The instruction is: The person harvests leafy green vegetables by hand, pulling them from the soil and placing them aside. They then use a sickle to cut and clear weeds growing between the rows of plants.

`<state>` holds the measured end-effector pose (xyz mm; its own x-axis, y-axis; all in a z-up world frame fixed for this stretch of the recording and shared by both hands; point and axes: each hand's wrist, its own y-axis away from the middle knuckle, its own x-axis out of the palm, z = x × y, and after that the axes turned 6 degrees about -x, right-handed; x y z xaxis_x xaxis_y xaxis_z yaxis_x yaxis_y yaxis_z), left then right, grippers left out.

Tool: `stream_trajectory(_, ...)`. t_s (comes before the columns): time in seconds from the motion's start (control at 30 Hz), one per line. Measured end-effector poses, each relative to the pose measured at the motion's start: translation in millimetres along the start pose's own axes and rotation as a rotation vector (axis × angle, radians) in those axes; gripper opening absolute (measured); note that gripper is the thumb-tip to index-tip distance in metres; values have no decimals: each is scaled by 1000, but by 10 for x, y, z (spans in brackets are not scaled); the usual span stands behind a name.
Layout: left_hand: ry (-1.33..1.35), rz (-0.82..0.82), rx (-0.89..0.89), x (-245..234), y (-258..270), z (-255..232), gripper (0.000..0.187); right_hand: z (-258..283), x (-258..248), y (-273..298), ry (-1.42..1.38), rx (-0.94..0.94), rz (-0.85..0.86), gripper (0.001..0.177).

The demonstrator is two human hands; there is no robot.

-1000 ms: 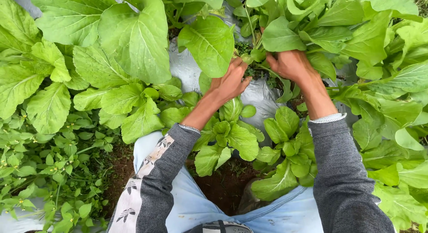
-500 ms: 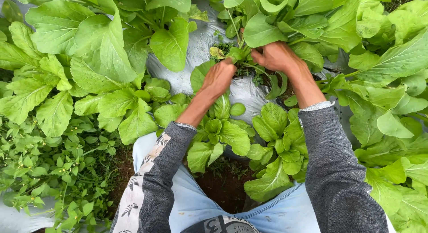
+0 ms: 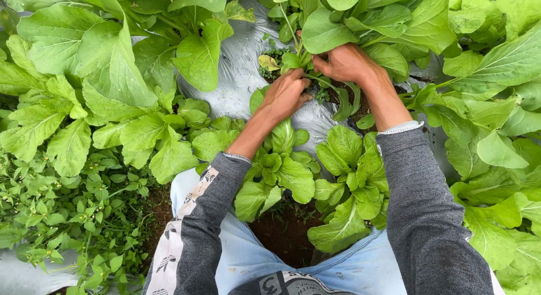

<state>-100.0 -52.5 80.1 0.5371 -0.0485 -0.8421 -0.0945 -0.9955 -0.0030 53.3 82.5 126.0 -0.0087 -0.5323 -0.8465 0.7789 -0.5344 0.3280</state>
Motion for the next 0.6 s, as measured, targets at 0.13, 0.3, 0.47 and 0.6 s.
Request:
stream_trajectory(0.13,272,-21,-107,155,-42,-74,21,15,9,-4,-73,-29,-2,34)
stream_trajectory(0.3,408,-62,-66,91,-138,4,36,-151,91,-59,-85,8,7,57)
stream_trajectory(0.47,143,-6,107,163,-114,-123,27,-76,39,-56,-70,-48,-10,32)
stream_trajectory(0.6,27,77,147,128,-62,-180,36,51,-29,18,-79,-47,-44,25)
